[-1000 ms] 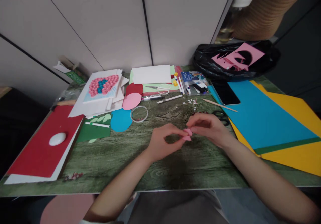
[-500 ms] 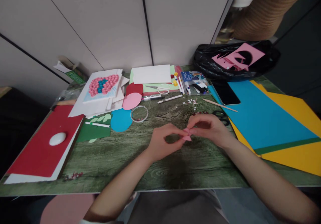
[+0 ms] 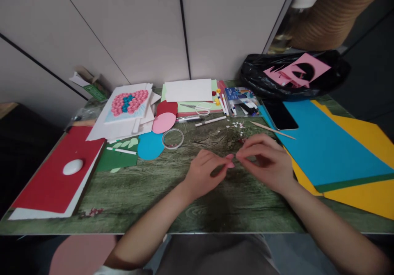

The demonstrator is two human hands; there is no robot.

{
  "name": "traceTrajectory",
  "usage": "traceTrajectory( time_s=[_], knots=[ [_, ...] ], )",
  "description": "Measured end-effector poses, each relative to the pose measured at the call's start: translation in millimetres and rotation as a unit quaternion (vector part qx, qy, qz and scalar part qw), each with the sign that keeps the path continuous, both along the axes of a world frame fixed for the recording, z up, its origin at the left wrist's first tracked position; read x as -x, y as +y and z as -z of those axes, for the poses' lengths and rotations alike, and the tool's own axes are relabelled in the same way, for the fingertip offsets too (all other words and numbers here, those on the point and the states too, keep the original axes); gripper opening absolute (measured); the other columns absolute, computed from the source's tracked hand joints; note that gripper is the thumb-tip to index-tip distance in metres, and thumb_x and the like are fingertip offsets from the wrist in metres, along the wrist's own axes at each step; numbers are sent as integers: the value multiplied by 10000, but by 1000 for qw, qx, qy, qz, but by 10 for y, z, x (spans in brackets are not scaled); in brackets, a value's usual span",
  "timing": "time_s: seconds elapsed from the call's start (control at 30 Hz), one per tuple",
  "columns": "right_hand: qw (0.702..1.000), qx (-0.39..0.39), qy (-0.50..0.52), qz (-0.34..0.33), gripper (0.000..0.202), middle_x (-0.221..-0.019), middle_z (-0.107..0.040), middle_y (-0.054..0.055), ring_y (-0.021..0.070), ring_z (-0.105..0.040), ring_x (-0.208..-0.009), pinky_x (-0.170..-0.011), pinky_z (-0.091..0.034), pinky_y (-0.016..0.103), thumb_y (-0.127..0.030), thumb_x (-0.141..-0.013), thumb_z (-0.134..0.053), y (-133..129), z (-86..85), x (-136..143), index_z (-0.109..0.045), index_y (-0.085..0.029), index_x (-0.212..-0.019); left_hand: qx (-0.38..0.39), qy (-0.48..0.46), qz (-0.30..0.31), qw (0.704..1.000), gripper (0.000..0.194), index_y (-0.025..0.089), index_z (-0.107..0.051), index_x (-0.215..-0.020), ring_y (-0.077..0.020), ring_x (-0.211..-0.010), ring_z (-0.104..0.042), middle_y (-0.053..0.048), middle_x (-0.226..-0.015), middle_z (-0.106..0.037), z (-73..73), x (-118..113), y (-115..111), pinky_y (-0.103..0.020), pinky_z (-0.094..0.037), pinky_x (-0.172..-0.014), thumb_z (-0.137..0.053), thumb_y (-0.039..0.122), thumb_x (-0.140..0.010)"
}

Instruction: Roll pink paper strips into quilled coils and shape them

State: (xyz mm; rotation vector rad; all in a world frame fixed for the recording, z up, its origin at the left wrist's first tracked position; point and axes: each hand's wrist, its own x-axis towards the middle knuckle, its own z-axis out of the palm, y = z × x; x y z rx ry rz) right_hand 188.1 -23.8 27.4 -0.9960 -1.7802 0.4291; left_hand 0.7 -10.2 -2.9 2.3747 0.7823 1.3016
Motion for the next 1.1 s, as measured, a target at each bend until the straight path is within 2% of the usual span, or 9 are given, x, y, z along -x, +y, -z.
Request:
traceTrajectory(
  time_s=[0.13,0.27,1.1],
  knots=[
    [999,-9,-35,4,259,-839,-546,3,125,-562,-751,-598,-480,267,-61,-718,-648,10,32,24,-661,-279,-858,-37,21,-18,999,170,191,-604,-915,-116,-719,-624,-11,-822,-713,57,13,9,-281,-462,-698,-597,103,-769],
    [999,12,-33,3,209,-856,-541,7,125,-560,-767,-611,-486,265,-83,-723,-648,34,80,27,-667,-259,-834,-52,28,-22,998,176,191,-592,-915,-116,-717,-619,-6,-808,-707,41,18,7,-280,-456,-697,-600,98,-765],
    [998,19,-65,-6,218,-862,-533,10,126,-553,-763,-599,-473,258,-84,-741,-609,9,68,50,-650,-265,-854,-61,44,-16,997,198,185,-582,-946,-121,-733,-617,-6,-798,-701,42,22,-2,-283,-453,-707,-595,98,-768]
  ],
)
